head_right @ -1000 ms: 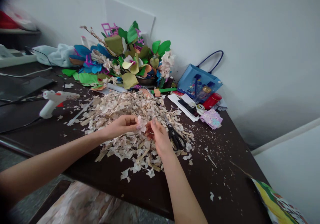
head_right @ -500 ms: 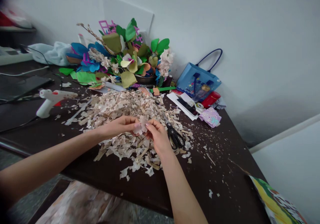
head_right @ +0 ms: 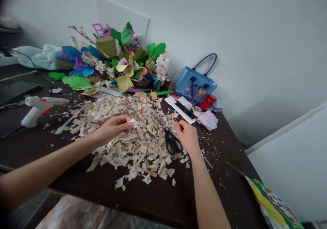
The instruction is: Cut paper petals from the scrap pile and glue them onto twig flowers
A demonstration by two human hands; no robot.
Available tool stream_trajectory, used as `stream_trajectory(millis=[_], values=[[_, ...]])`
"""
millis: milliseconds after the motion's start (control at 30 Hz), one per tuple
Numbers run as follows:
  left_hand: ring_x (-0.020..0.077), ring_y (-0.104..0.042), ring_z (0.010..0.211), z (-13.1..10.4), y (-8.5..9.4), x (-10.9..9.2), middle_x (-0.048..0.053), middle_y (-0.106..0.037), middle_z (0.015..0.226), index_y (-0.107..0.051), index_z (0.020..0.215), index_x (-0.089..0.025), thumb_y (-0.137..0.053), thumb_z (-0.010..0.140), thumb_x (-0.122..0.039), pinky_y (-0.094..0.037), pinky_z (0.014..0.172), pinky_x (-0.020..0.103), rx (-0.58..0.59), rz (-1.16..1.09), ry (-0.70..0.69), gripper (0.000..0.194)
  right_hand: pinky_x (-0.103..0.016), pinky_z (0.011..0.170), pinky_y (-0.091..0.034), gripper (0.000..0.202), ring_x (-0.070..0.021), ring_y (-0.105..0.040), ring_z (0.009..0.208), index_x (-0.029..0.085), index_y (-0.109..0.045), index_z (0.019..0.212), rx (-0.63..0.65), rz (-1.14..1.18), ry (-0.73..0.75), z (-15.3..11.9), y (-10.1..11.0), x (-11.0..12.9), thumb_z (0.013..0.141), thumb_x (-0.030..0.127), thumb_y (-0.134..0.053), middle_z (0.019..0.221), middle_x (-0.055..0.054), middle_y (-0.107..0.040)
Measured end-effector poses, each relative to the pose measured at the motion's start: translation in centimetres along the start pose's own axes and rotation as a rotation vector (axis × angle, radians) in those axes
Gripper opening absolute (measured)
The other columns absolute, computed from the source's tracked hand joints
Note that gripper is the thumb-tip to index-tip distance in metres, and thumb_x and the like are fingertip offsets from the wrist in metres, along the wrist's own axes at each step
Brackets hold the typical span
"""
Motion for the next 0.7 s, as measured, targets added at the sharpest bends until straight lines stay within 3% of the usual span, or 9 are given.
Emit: stream_trajectory(millis=[133,267,367,500,700], values=[[0.0074,-0.044,0.055,0.0,0.1,0.0,-0.003,-0.047,0.063,-0.055,0.079,-0.015,-0.065,0.079,-0.042,-0.036,0.052,0.020,-0.028,0.008,0.017,0.029,-0.026,0.051,-0.032,0.026,-0.0183,-0.054,0.058,0.023,-0.053,0.069,0.209,-0.448,-0.029,-2.3,-1.4,-3.0,0.076,0.047,-0.060,0.064,-0.001,-0.060],[0.0052,-0.032,0.048,0.0,0.0,0.3,-0.005,-0.036,0.058,-0.050,0.068,-0.015,-0.062,0.082,-0.046,-0.025,0.045,0.019,-0.018,-0.014,0.065,0.035,-0.026,0.049,-0.032,0.023,-0.0202,-0.057,0.062,0.023,-0.049,0.077,0.322,-0.590,-0.064,-3.6,-2.8,-5.2,0.077,0.044,-0.058,0.072,-0.003,-0.061],[0.0052,-0.030,0.047,0.0,0.0,0.6,-0.005,-0.036,0.057,-0.048,0.067,-0.015,-0.062,0.082,-0.046,-0.023,0.044,0.019,-0.014,-0.029,0.091,0.037,-0.026,0.048,-0.030,0.022,-0.0205,-0.056,0.063,0.023,-0.050,0.076,0.327,-0.632,-0.052,-3.6,-3.2,-5.2,0.078,0.043,-0.055,0.074,-0.004,-0.061],[0.0064,-0.039,0.051,0.1,0.2,0.9,-0.003,-0.043,0.060,-0.051,0.070,-0.015,-0.064,0.080,-0.043,-0.031,0.047,0.019,-0.036,-0.074,0.102,0.032,-0.026,0.050,-0.032,0.022,-0.0215,-0.057,0.064,0.023,-0.052,0.070,0.313,-0.633,-0.072,-3.2,-2.9,-5.0,0.077,0.043,-0.055,0.068,-0.003,-0.061],[0.0069,-0.047,0.054,0.1,0.0,1.2,-0.001,-0.054,0.063,-0.055,0.072,-0.014,-0.066,0.078,-0.039,-0.037,0.052,0.020,-0.038,-0.173,0.135,0.029,-0.031,0.061,-0.040,0.019,-0.0223,-0.059,0.063,0.022,-0.059,0.071,0.220,-0.406,-0.141,-2.4,0.0,-6.2,0.077,0.039,-0.054,0.069,-0.004,-0.067]])
Point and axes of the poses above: each hand's wrist, its own z-axis towards the middle knuckle, its own y-axis out of the back of the hand, x = y × z, the point moved 6 cm from there along z, towards the middle knuckle
